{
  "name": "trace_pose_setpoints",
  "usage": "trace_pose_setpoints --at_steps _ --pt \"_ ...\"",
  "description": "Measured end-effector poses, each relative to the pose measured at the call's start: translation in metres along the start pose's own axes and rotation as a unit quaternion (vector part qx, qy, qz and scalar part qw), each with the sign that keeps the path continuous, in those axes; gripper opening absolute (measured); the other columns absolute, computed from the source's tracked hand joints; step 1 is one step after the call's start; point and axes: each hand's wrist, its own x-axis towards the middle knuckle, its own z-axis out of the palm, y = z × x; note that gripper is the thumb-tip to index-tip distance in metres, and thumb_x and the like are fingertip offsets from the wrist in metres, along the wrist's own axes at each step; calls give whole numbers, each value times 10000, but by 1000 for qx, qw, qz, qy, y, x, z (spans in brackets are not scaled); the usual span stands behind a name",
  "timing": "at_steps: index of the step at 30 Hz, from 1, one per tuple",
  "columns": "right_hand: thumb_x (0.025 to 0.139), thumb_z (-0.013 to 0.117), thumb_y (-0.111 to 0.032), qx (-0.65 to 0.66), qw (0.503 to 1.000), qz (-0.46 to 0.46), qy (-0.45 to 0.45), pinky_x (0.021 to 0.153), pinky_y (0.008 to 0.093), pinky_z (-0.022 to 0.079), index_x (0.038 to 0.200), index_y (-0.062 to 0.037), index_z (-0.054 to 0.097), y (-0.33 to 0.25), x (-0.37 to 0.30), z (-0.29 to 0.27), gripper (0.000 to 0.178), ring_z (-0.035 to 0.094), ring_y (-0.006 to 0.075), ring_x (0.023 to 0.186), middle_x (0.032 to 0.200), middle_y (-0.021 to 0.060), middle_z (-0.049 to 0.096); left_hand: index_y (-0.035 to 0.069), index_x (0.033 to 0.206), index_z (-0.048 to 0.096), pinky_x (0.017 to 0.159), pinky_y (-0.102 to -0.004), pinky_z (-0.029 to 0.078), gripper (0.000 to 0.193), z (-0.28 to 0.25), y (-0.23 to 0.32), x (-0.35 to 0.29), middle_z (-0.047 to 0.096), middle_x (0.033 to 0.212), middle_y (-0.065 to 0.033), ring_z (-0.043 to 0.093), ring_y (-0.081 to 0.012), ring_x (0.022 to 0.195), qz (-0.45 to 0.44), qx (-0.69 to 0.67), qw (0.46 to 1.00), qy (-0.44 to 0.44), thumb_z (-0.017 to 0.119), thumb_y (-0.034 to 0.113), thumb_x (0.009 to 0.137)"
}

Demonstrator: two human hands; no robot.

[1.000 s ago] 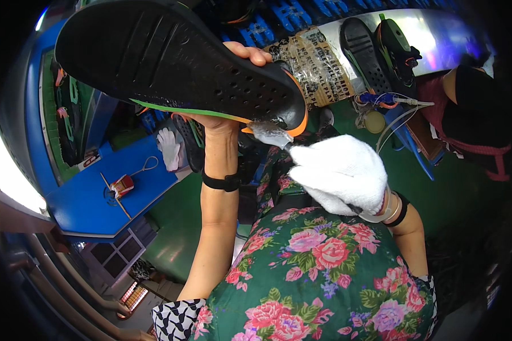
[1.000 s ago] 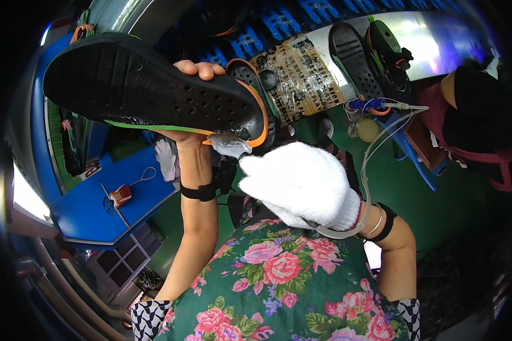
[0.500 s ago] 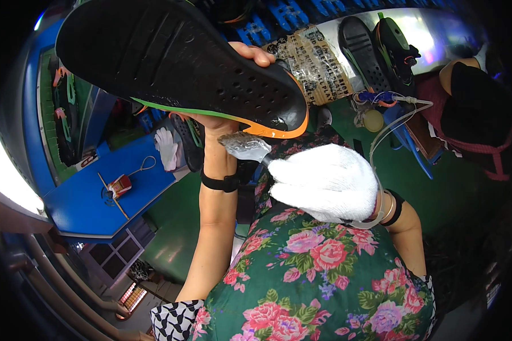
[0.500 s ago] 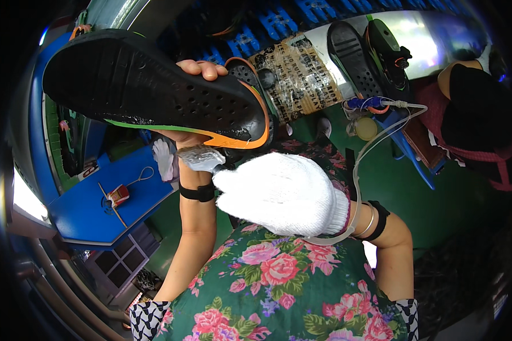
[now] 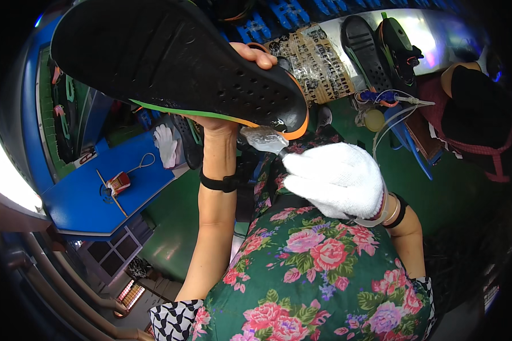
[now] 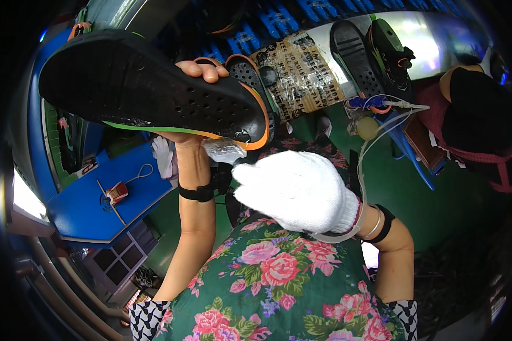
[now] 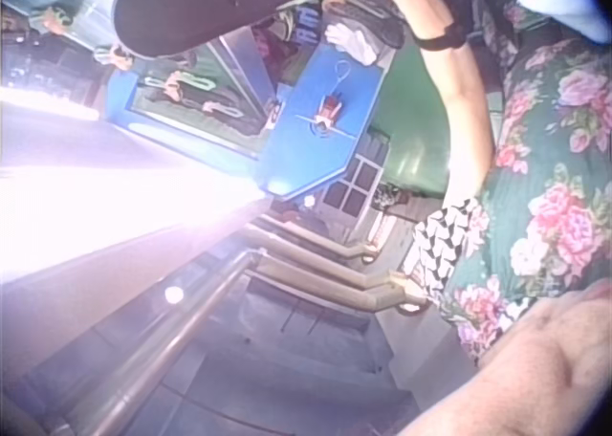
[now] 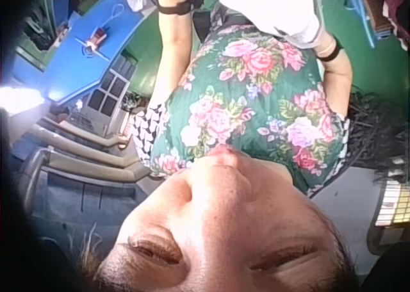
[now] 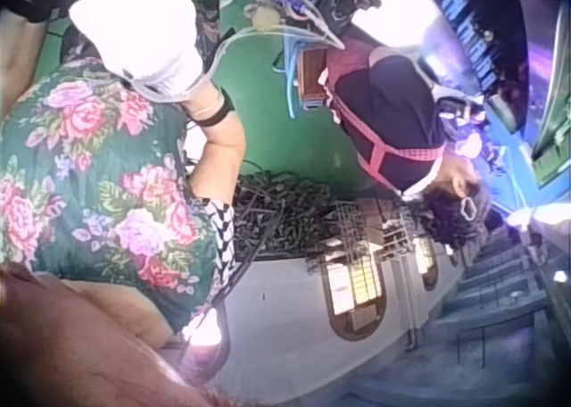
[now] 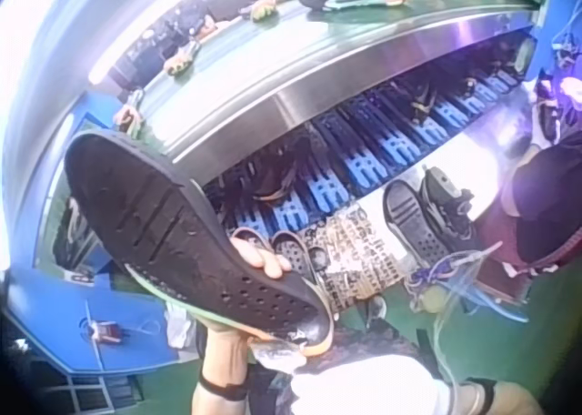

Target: Applying adhesive to shoe soles using a brush on a manufacturing line.

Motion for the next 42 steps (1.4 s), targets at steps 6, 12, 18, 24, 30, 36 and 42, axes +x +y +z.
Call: trace_pose_setpoints --at_steps 6,12,18,24,30,36,42 --pt "851 643 -130 32 999 -16 -15 924 391 548 1217 -117 716 -3 5 0 374 686 259 1068 1255 115 697 -94 1183 573 993 -464 498 1167 4 -6 -1 665 1062 -248 641 -356 1070 -2 -6 1000 7 415 965 721" --pt "818 636 -97 -19 1000 -7 -7 887 398 568 1192 -107 725 -1 -5 -4 385 690 284 1048 1257 130 693 -92 1174 574 991 -463 502 1155 0 -2 -1 665 1055 -247 640 -361 1064 -17 4 1000 -1 392 961 734" --pt "784 692 -82 -25 999 -26 23 845 382 576 1146 -116 744 -4 6 -7 367 700 266 1003 1202 115 717 -90 1169 575 997 -463 489 1134 7 -8 0 664 1058 -249 636 -361 1061 -26 -38 999 18 379 945 752" --pt "739 791 -31 -58 991 46 107 727 341 572 1026 -120 772 -1 1 -8 301 705 235 826 1027 93 756 -96 1166 576 1009 -471 481 1028 8 -5 7 669 1058 -244 634 -367 1075 7 -32 999 -27 457 856 797" --pt "672 805 5 -33 989 83 122 692 347 549 909 -52 761 0 7 -10 248 705 267 778 964 141 753 -109 1155 578 1002 -482 484 957 10 -5 9 669 1035 -254 640 -377 1046 6 -7 999 -35 519 784 816" --pt "723 800 -16 195 968 118 107 703 339 556 900 -52 765 10 7 -16 183 706 234 776 952 110 758 -106 1113 588 981 -490 491 960 10 -6 6 670 1000 -254 647 -381 1024 -10 -10 1000 -19 494 803 820" --pt "733 790 -16 -56 989 33 130 699 339 553 998 -85 771 13 5 -4 275 699 250 785 986 95 752 -88 1084 594 949 -489 496 1032 14 -5 11 666 974 -242 642 -372 994 10 -64 998 -25 412 887 797"
